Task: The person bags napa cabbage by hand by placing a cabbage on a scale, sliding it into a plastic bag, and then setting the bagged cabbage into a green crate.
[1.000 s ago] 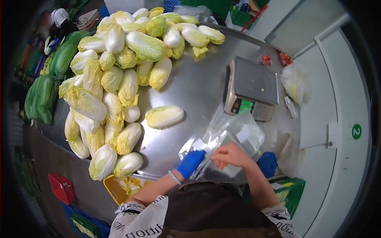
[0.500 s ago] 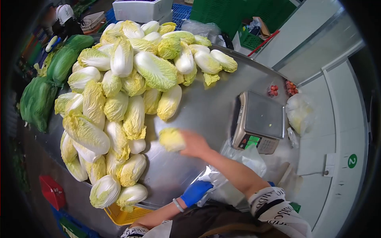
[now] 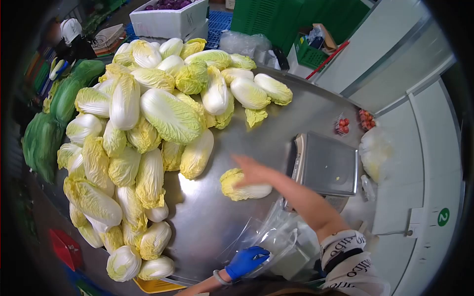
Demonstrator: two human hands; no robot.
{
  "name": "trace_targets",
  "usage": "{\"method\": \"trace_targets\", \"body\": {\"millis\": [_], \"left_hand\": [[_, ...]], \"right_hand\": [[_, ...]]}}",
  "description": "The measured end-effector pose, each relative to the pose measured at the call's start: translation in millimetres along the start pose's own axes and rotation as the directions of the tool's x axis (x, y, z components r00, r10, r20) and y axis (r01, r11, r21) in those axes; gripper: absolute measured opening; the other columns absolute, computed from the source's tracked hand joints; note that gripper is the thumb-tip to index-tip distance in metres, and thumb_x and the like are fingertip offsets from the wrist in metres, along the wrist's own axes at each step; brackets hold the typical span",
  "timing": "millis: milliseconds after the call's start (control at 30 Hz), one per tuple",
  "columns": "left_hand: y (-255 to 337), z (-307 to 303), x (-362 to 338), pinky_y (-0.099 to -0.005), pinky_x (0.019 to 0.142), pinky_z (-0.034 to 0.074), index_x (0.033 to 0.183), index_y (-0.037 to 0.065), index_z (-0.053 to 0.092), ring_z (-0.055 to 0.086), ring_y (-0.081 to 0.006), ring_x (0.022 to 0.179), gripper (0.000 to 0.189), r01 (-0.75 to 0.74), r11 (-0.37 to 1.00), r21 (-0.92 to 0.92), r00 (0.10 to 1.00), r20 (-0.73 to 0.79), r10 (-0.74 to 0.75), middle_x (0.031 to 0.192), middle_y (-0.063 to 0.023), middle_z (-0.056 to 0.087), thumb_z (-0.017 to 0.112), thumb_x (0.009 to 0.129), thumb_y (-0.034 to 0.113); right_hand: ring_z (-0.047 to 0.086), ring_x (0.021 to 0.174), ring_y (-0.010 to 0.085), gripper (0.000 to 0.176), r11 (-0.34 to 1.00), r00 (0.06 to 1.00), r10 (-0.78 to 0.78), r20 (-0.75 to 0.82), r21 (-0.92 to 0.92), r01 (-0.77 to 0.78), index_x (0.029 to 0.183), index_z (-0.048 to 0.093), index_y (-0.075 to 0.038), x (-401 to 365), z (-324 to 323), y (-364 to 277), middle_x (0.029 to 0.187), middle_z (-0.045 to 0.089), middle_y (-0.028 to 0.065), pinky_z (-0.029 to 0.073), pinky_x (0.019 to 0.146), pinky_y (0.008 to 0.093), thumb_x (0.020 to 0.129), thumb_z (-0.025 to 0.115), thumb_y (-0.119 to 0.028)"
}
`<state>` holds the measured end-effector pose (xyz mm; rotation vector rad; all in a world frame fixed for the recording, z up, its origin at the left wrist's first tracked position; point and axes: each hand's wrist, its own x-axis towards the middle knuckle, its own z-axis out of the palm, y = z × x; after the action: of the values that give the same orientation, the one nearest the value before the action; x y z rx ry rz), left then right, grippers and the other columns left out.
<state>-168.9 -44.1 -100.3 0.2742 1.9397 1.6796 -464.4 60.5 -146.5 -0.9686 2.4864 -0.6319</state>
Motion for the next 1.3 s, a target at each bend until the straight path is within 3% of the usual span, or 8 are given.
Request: {"method": "trace_targets", "body": {"millis": [100,267,633,1000,1100,1167,1233,1300], "left_hand": [[-14.0,-11.4,-2.0,-0.0290,0.078,0.052,0.111,0.006,0.069,0.066,-0.0191,0.087,0.023,0.063,0.987,-0.147,0.997,-0.038,-0.069,0.104,-0.0106,0.069,0.065,0.090,0.016],[5.8,-27.3,8.7,-0.0306,0.079,0.052,0.113,0.006,0.067,0.067,-0.0227,0.086,0.025,0.150,0.960,-0.238,0.989,0.046,-0.143,0.106,-0.0122,0.068,0.064,0.090,0.014],[14.0,-42.5,-0.6,-0.0284,0.085,0.050,0.109,0.002,0.070,0.064,-0.0169,0.095,0.021,0.084,0.961,-0.263,0.993,-0.062,-0.104,0.101,-0.0080,0.070,0.062,0.089,0.003],[99.6,-60.8,-21.9,-0.0267,0.084,0.048,0.099,-0.002,0.068,0.062,-0.0149,0.093,0.020,0.097,0.980,-0.171,0.955,-0.261,-0.140,0.103,-0.0086,0.069,0.060,0.082,-0.008],[144.5,-51.3,-29.7,-0.0248,0.077,0.046,0.098,0.000,0.069,0.057,-0.0128,0.080,0.025,0.036,0.998,0.049,0.887,-0.462,-0.010,0.098,-0.0076,0.069,0.068,0.074,-0.006],[151.3,-50.8,-44.7,-0.0299,0.076,0.048,0.103,-0.001,0.068,0.061,-0.0236,0.084,0.037,-0.021,0.919,0.394,0.809,-0.534,0.247,0.099,-0.0124,0.067,0.072,0.067,-0.006],[176.4,-41.8,-57.1,-0.0339,0.077,0.050,0.104,-0.001,0.067,0.062,-0.0255,0.088,0.039,-0.071,0.776,0.627,0.733,-0.495,0.467,0.101,-0.0127,0.067,0.074,0.066,-0.005],[177.0,-36.2,-69.3,-0.0385,0.080,0.050,0.106,0.001,0.067,0.062,-0.0284,0.091,0.043,-0.086,0.727,0.681,0.749,-0.437,0.498,0.103,-0.0140,0.066,0.077,0.065,-0.001]], "right_hand": [[0.041,0.127,0.0432,0.096,0.887,0.905,0.261,-0.337,0.454,-0.087,0.145,0.026,-0.002,95.2,-70.3,-26.8,0.139,0.039,0.0286,0.037,0.106,0.0467,0.073,0.078,-0.039],[0.052,0.116,0.0375,0.091,0.836,0.592,0.546,-0.593,0.338,-0.432,0.139,0.035,-0.005,198.5,-83.6,-41.5,0.124,0.053,0.0214,0.045,0.097,0.0454,0.066,0.080,-0.037],[0.051,0.119,0.0190,0.063,0.330,0.812,0.526,-0.253,0.941,0.080,0.137,0.046,-0.001,4.5,-109.8,24.6,0.125,0.057,0.0100,0.036,0.102,0.0290,0.079,0.065,-0.016],[0.056,0.111,0.0315,0.066,0.770,0.292,0.598,-0.747,0.434,-0.467,0.134,0.046,-0.002,-267.4,-92.9,99.1,0.127,0.056,0.0171,0.042,0.099,0.0388,0.076,0.073,-0.017],[0.056,0.099,0.0378,0.053,0.887,0.385,0.233,-0.893,0.033,-0.461,0.125,0.053,-0.005,-266.3,-90.1,26.0,0.114,0.059,0.0188,0.044,0.094,0.0454,0.078,0.071,-0.021],[0.057,0.096,0.0350,0.038,0.884,0.809,0.415,-0.417,0.395,-0.251,0.113,0.060,-0.008,-272.3,-56.0,-29.6,0.106,0.062,0.0138,0.045,0.090,0.0448,0.079,0.069,-0.025],[0.059,0.094,0.0343,0.027,0.984,0.961,0.175,-0.216,0.010,-0.177,0.101,0.063,-0.009,-287.7,13.5,-58.6,0.098,0.063,0.0133,0.047,0.086,0.0453,0.080,0.066,-0.025],[0.060,0.093,0.0348,0.023,0.929,0.818,0.369,-0.441,0.175,-0.325,0.096,0.063,-0.007,-296.0,32.2,-36.7,0.095,0.064,0.0132,0.048,0.082,0.0451,0.081,0.066,-0.024]]}}
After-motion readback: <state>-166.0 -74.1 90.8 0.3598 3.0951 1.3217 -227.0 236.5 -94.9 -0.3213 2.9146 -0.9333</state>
